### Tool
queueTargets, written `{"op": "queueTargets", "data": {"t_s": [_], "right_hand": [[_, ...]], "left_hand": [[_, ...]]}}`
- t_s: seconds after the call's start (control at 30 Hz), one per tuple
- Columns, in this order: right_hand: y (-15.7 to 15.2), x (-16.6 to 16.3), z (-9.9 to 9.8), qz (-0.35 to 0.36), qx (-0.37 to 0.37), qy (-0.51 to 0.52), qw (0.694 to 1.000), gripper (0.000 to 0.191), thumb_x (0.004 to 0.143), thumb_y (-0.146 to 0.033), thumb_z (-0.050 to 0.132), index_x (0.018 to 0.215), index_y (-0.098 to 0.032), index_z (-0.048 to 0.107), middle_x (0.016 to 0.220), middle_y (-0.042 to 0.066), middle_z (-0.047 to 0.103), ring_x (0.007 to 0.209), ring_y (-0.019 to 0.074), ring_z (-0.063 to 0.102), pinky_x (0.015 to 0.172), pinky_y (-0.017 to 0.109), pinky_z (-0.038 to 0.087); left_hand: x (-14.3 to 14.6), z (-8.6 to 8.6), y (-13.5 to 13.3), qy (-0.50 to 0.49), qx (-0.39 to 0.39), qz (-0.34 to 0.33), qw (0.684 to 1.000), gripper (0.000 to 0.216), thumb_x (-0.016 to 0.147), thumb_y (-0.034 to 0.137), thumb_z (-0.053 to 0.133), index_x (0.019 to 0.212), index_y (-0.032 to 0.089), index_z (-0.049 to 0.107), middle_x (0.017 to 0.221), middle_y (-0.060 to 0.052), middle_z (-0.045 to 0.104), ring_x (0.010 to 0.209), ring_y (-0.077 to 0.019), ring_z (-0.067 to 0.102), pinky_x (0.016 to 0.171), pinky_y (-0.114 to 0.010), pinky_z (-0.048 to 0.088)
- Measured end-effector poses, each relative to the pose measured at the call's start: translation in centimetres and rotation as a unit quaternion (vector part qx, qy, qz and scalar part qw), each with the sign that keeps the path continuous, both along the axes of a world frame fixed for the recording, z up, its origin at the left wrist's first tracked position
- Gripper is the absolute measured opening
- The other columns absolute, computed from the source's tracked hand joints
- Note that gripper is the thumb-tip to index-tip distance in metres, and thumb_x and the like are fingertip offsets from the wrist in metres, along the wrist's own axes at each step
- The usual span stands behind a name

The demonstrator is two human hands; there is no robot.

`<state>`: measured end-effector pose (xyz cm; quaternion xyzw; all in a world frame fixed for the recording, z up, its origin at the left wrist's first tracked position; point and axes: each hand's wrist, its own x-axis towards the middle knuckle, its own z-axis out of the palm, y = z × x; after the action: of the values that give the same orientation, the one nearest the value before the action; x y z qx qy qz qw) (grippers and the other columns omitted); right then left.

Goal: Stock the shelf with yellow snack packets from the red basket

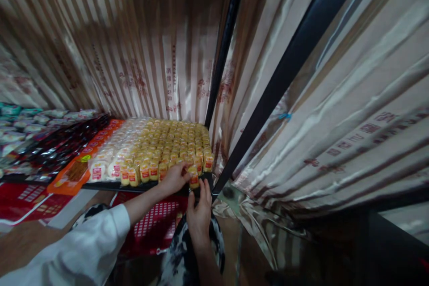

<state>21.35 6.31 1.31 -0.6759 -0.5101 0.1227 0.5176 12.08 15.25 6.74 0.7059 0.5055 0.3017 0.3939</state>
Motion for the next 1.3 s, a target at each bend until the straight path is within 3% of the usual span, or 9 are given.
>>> {"op": "queueTargets", "data": {"t_s": [0.13, 0.37, 0.57, 0.83, 1.03, 1.3], "right_hand": [[0.2, -0.8, 0.3, 0.012, 0.012, -0.024, 1.0, 0.049, 0.088, -0.026, 0.032, 0.134, -0.012, 0.037, 0.142, 0.015, 0.034, 0.132, 0.0237, 0.03, 0.103, 0.045, 0.032], [1.5, -0.2, -2.8, -0.002, -0.03, -0.015, 0.999, 0.056, 0.084, -0.019, 0.032, 0.138, -0.006, 0.028, 0.146, 0.017, 0.025, 0.135, 0.0251, 0.023, 0.106, 0.046, 0.029], [2.7, 0.1, -3.4, -0.027, -0.014, 0.011, 0.999, 0.061, 0.083, -0.017, 0.032, 0.141, -0.006, 0.019, 0.147, 0.017, 0.021, 0.135, 0.0253, 0.021, 0.107, 0.046, 0.027], [4.2, 0.7, -3.3, -0.029, -0.012, 0.017, 0.999, 0.06, 0.085, -0.02, 0.033, 0.141, -0.005, 0.02, 0.145, 0.018, 0.026, 0.135, 0.0244, 0.023, 0.108, 0.046, 0.025], [4.6, 1.3, -3.1, -0.038, -0.007, -0.014, 0.999, 0.059, 0.082, -0.018, 0.034, 0.139, -0.007, 0.026, 0.141, 0.018, 0.035, 0.131, 0.0248, 0.03, 0.106, 0.046, 0.028], [4.7, 1.5, -3.9, -0.03, 0.005, -0.054, 0.998, 0.063, 0.079, -0.027, 0.041, 0.137, -0.004, 0.03, 0.14, 0.021, 0.034, 0.13, 0.0264, 0.031, 0.104, 0.045, 0.03]], "left_hand": [[2.1, -0.2, 1.1, 0.045, 0.072, -0.007, 0.996, 0.029, 0.076, 0.022, 0.055, 0.105, 0.017, 0.057, 0.091, -0.005, 0.064, 0.083, -0.0187, 0.058, 0.08, -0.029, 0.043], [5.5, -0.7, 2.4, 0.114, 0.101, -0.062, 0.986, 0.022, 0.077, 0.014, 0.051, 0.096, 0.017, 0.061, 0.087, -0.005, 0.063, 0.084, -0.0192, 0.058, 0.079, -0.03, 0.044], [7.5, -0.3, 2.8, 0.156, 0.1, -0.067, 0.98, 0.025, 0.08, 0.014, 0.049, 0.102, 0.015, 0.06, 0.097, -0.008, 0.058, 0.087, -0.0185, 0.057, 0.08, -0.028, 0.045], [8.3, -0.5, 3.5, 0.202, 0.091, -0.051, 0.974, 0.023, 0.082, 0.014, 0.046, 0.102, 0.017, 0.058, 0.104, -0.009, 0.051, 0.09, -0.0171, 0.055, 0.08, -0.026, 0.045], [8.4, -0.8, 3.0, 0.197, 0.104, -0.007, 0.975, 0.027, 0.083, 0.017, 0.046, 0.11, 0.02, 0.047, 0.107, -0.007, 0.052, 0.092, -0.0177, 0.054, 0.08, -0.028, 0.043], [8.7, -0.2, 2.3, 0.238, 0.103, -0.024, 0.966, 0.025, 0.085, 0.017, 0.041, 0.107, 0.022, 0.052, 0.108, -0.008, 0.046, 0.077, -0.016, 0.055, 0.066, -0.027, 0.043]]}}
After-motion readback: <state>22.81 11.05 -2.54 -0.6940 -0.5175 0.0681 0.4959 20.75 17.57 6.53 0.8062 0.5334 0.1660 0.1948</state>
